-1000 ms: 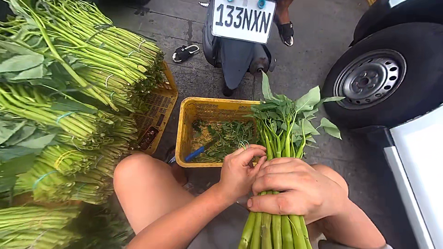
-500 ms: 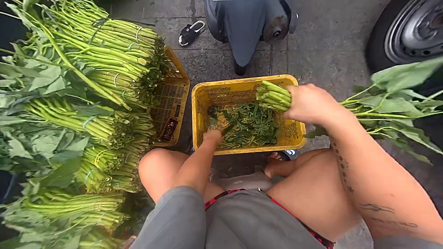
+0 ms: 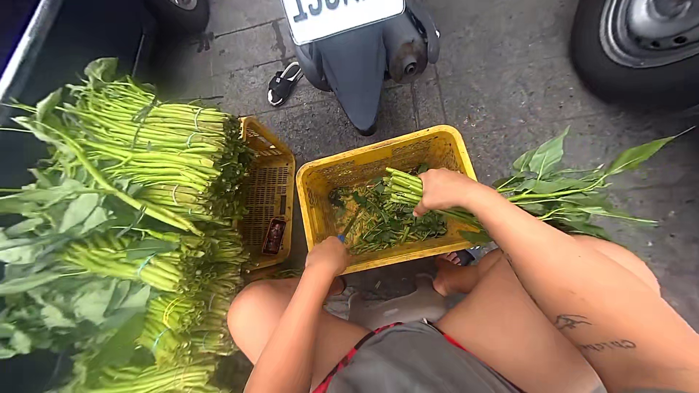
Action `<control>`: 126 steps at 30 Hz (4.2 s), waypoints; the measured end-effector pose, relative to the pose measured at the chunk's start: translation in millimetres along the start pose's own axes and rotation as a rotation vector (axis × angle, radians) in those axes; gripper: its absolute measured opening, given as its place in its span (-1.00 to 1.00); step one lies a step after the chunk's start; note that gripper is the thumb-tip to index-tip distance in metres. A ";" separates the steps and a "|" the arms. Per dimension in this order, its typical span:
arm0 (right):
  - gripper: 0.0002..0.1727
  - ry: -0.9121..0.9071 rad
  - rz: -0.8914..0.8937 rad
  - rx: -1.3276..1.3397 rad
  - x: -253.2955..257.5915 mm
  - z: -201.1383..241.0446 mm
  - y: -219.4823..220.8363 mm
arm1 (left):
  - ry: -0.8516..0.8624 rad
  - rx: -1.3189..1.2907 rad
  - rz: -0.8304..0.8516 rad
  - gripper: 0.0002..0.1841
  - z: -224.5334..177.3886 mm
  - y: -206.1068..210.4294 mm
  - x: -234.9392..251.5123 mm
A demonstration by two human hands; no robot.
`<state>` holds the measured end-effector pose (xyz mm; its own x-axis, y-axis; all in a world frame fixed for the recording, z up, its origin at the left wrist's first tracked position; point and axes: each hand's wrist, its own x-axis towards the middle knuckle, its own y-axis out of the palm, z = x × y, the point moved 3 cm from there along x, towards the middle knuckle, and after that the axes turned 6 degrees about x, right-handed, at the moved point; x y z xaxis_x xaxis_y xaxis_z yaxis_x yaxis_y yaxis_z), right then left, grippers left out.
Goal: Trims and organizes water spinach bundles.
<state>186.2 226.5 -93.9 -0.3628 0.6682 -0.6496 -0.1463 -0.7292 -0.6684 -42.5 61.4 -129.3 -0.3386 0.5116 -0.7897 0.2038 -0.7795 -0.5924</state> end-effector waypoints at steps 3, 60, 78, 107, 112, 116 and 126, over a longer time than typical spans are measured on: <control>-0.51 0.052 -0.027 -0.040 -2.5 5.7 0.5 | 0.068 -0.256 -0.199 -0.47 22.2 10.6 -67.0; -0.80 -0.964 0.226 1.204 -96.0 84.3 -10.8 | 0.861 -0.195 -0.934 -0.45 -45.3 -162.4 -161.4; 0.08 -0.979 0.442 1.228 -106.0 72.6 -10.1 | 0.755 -0.226 -0.908 -0.73 -47.9 -196.6 -179.7; -0.48 -0.534 -0.461 0.095 -109.7 53.9 -3.3 | 0.991 -1.295 -0.632 -0.11 35.2 -108.1 -206.9; -0.51 -0.512 -0.444 0.059 -108.1 52.3 -0.5 | 0.585 -1.719 -0.260 -0.43 49.3 -92.4 -148.6; -0.51 -0.486 -0.441 0.038 -105.4 51.9 1.0 | 0.487 -1.379 -0.327 -0.55 44.5 -95.2 -129.7; -0.50 -0.493 -0.438 0.055 -110.5 46.2 -10.8 | 0.598 -1.830 -1.163 -0.59 118.0 -171.9 -137.5</control>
<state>185.3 153.7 1.8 -0.6362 0.7683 -0.0711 -0.4184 -0.4210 -0.8048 -139.4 82.4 99.9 -0.7450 0.6456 0.1678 0.6658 0.7353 0.1267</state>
